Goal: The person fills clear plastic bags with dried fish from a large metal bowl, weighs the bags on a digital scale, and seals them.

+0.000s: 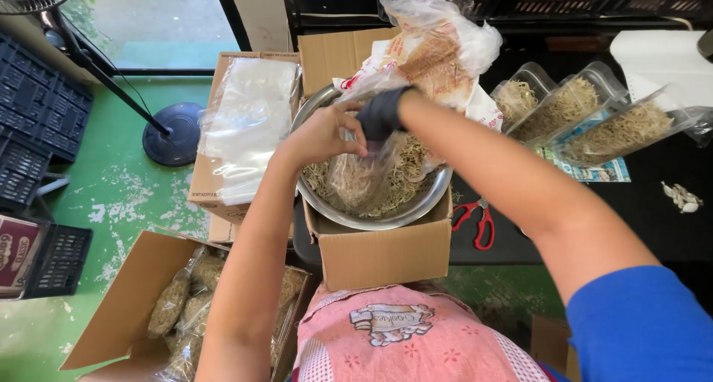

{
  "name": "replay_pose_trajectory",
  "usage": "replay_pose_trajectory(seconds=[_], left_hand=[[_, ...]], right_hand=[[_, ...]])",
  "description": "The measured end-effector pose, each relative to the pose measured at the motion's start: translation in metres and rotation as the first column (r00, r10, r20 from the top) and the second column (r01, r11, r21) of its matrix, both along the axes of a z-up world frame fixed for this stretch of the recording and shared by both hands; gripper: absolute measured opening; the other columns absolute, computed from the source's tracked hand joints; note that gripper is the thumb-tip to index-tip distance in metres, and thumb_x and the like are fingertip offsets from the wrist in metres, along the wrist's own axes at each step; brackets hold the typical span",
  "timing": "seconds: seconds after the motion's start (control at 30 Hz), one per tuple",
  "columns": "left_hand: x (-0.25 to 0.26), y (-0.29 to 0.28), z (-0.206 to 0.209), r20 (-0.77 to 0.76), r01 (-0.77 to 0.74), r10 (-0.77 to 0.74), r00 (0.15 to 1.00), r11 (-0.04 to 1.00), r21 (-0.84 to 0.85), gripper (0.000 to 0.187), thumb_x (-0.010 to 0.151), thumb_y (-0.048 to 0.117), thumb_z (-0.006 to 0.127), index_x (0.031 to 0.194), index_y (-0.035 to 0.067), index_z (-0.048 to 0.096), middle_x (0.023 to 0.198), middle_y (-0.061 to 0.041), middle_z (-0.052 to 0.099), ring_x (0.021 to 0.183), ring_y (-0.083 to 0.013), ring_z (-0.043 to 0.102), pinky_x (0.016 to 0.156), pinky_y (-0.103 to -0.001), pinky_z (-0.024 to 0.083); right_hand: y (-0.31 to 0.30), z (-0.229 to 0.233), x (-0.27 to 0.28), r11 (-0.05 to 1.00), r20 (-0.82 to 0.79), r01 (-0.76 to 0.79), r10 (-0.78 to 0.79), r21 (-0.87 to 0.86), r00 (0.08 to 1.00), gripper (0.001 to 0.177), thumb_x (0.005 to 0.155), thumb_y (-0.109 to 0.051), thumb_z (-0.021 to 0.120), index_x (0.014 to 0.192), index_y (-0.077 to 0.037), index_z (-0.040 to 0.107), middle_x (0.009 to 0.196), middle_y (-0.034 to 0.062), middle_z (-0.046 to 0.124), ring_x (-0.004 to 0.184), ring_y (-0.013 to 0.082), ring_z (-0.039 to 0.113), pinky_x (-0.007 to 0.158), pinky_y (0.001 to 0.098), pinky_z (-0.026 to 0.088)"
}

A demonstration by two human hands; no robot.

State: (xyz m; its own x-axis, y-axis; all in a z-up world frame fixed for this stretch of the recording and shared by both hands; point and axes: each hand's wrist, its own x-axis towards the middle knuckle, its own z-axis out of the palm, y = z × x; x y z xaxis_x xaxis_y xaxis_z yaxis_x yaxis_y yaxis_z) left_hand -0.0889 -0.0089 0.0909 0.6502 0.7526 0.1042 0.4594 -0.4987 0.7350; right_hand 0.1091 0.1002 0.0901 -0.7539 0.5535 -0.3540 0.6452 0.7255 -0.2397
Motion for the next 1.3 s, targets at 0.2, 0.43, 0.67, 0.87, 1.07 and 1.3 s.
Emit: replay_pose_trajectory(seconds=[0.2, 0.43, 0.67, 0.87, 1.07, 1.3], left_hand=[[-0.023, 0.005, 0.001, 0.077, -0.05, 0.051, 0.996, 0.999, -0.01, 0.017, 0.077, 0.018, 0.089, 0.093, 0.018, 0.082, 0.141, -0.031, 0.057, 0.117, -0.0537, 0.061, 0.096, -0.048, 0.056], [-0.037, -0.011, 0.011, 0.108, -0.069, 0.066, 0.992, 0.997, 0.019, 0.017, 0.074, 0.019, 0.093, 0.088, 0.019, 0.083, 0.142, -0.023, 0.059, 0.12, -0.0494, 0.062, 0.098, -0.046, 0.055], [-0.046, -0.015, -0.003, 0.127, -0.067, 0.069, 0.989, 0.997, -0.023, 0.019, 0.07, 0.023, 0.093, 0.086, 0.023, 0.083, 0.143, -0.012, 0.061, 0.12, -0.0437, 0.064, 0.105, -0.05, 0.05], [-0.046, -0.007, -0.011, 0.163, -0.078, 0.083, 0.983, 0.996, -0.038, 0.017, 0.073, 0.023, 0.092, 0.088, 0.022, 0.083, 0.143, -0.014, 0.06, 0.122, -0.0449, 0.063, 0.107, -0.052, 0.048], [-0.038, -0.004, -0.006, 0.161, -0.067, 0.074, 0.984, 0.997, -0.048, 0.017, 0.074, 0.021, 0.091, 0.089, 0.019, 0.082, 0.143, -0.016, 0.058, 0.124, -0.0483, 0.06, 0.106, -0.053, 0.049], [-0.025, -0.002, -0.004, 0.155, -0.07, 0.076, 0.985, 0.997, -0.046, 0.018, 0.078, 0.019, 0.088, 0.094, 0.016, 0.081, 0.148, -0.02, 0.054, 0.13, -0.0487, 0.055, 0.108, -0.054, 0.046]], right_hand=[[0.061, -0.011, 0.074, 0.927, 0.069, 0.153, -0.187, 0.342, 0.98, 0.039, 0.068, -0.057, 0.084, 0.106, -0.053, 0.074, 0.101, -0.0225, 0.075, 0.103, 0.0082, 0.072, 0.088, 0.03, 0.058], [0.013, -0.172, 0.074, 0.988, -0.623, -0.121, 0.155, 0.098, 0.766, 0.115, 0.054, -0.052, 0.099, 0.143, 0.007, 0.054, 0.15, 0.0315, 0.049, 0.141, 0.0449, 0.044, 0.127, 0.0444, 0.025], [0.024, -0.143, 0.025, 0.996, -0.646, 0.077, -0.033, 0.041, 0.763, 0.1, 0.062, -0.047, 0.095, 0.143, -0.002, 0.056, 0.136, 0.026, 0.057, 0.13, 0.0421, 0.053, 0.117, 0.0442, 0.035], [0.014, -0.135, 0.011, 0.965, -0.655, 0.259, -0.218, -0.035, 0.724, 0.087, 0.069, -0.043, 0.091, 0.143, -0.01, 0.057, 0.124, 0.0214, 0.065, 0.12, 0.0398, 0.061, 0.108, 0.0441, 0.044], [-0.016, -0.144, 0.046, 0.861, -0.629, 0.491, -0.455, -0.13, 0.631, 0.075, 0.076, -0.039, 0.087, 0.143, -0.018, 0.059, 0.112, 0.0169, 0.073, 0.11, 0.0376, 0.069, 0.099, 0.0441, 0.053], [-0.011, -0.136, 0.089, 0.652, -0.618, 0.643, -0.711, -0.402, 0.335, 0.076, 0.068, -0.037, 0.098, 0.135, -0.02, 0.066, 0.105, 0.011, 0.074, 0.098, 0.0285, 0.071, 0.082, 0.0411, 0.054]])
